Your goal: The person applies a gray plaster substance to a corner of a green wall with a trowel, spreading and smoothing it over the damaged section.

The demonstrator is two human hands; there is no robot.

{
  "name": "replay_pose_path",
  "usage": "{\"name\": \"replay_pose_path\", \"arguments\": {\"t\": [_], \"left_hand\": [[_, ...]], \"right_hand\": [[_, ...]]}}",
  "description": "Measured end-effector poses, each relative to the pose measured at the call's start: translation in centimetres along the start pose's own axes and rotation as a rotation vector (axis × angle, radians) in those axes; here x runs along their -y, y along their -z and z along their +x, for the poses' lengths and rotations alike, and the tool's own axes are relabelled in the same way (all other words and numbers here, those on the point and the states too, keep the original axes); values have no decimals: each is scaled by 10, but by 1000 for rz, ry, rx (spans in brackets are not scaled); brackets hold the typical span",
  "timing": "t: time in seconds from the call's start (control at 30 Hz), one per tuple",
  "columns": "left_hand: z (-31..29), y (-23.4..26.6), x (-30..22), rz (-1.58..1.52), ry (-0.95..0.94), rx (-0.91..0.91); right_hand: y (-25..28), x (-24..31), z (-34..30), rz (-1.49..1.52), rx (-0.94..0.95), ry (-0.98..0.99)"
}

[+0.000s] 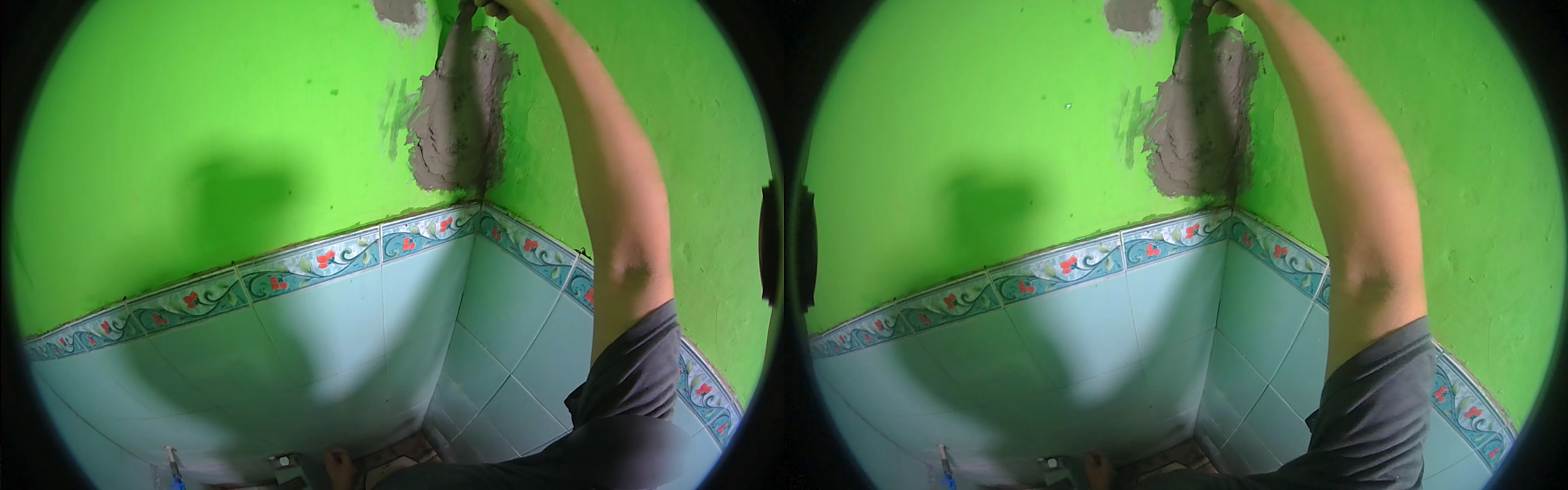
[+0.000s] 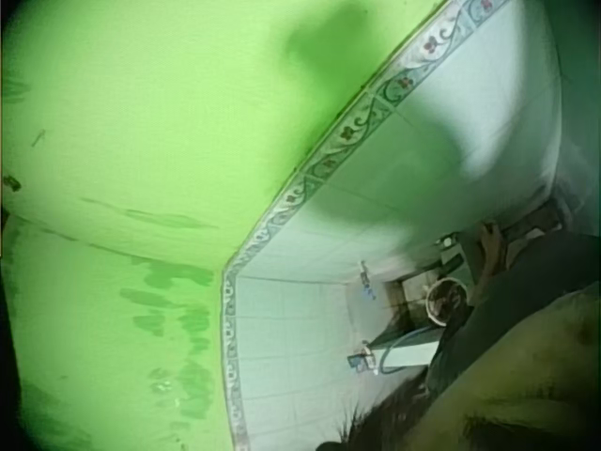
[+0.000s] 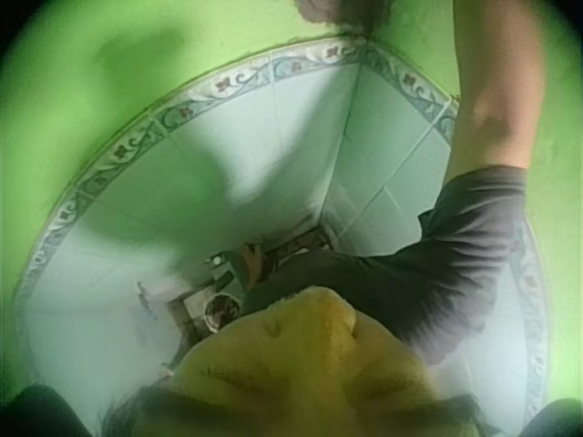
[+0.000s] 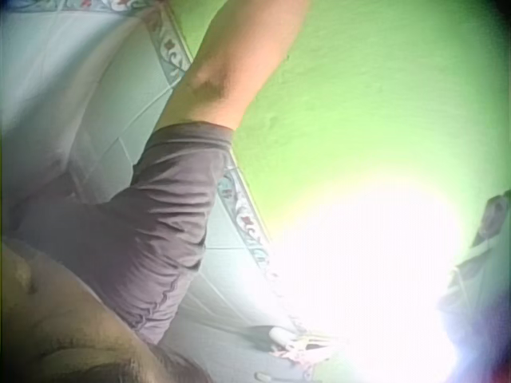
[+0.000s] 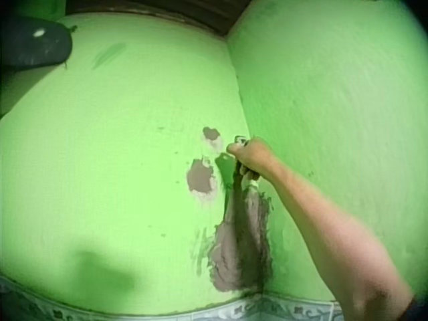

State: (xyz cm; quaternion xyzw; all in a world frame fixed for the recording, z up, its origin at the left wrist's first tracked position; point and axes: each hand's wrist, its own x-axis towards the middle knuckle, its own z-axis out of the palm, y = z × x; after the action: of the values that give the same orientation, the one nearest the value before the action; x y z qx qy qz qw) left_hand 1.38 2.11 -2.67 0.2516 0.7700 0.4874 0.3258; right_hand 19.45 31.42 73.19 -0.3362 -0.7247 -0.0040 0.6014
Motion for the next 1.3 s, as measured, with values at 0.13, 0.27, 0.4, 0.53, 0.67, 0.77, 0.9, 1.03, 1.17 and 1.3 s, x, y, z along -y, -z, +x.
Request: {"name": "replay_pose_path", "arguments": {"t": [0.13,0.27,0.4,0.53,0.67,0.77,0.9,1.03,1.17,1.3], "left_hand": [[2,-5,19,111,-3,-54],[34,-24,76,28,-254,-239],[44,-30,89,31,-263,-228],[50,-35,64,-112,-95,-120],[53,-36,64,-104,-55,-72],[42,-33,53,-126,-15,-58],[46,-39,86,-145,-5,-101],[36,-34,67,-166,26,-96],[46,-38,88,-93,-65,-188],[44,-36,87,-55,-52,-211]], "right_hand": [[26,8,-9,40,-36,46],[39,-1,-35,-37,33,-55],[15,-60,-63,-21,205,-12],[-8,-79,-96,18,177,-152],[-15,-94,-91,133,90,-199],[-21,-96,-78,166,26,-222],[-23,-89,-56,136,64,-160],[-25,-86,-31,116,81,-131],[-19,-54,-19,47,52,-189],[-13,-38,-7,2,34,-140]]}}
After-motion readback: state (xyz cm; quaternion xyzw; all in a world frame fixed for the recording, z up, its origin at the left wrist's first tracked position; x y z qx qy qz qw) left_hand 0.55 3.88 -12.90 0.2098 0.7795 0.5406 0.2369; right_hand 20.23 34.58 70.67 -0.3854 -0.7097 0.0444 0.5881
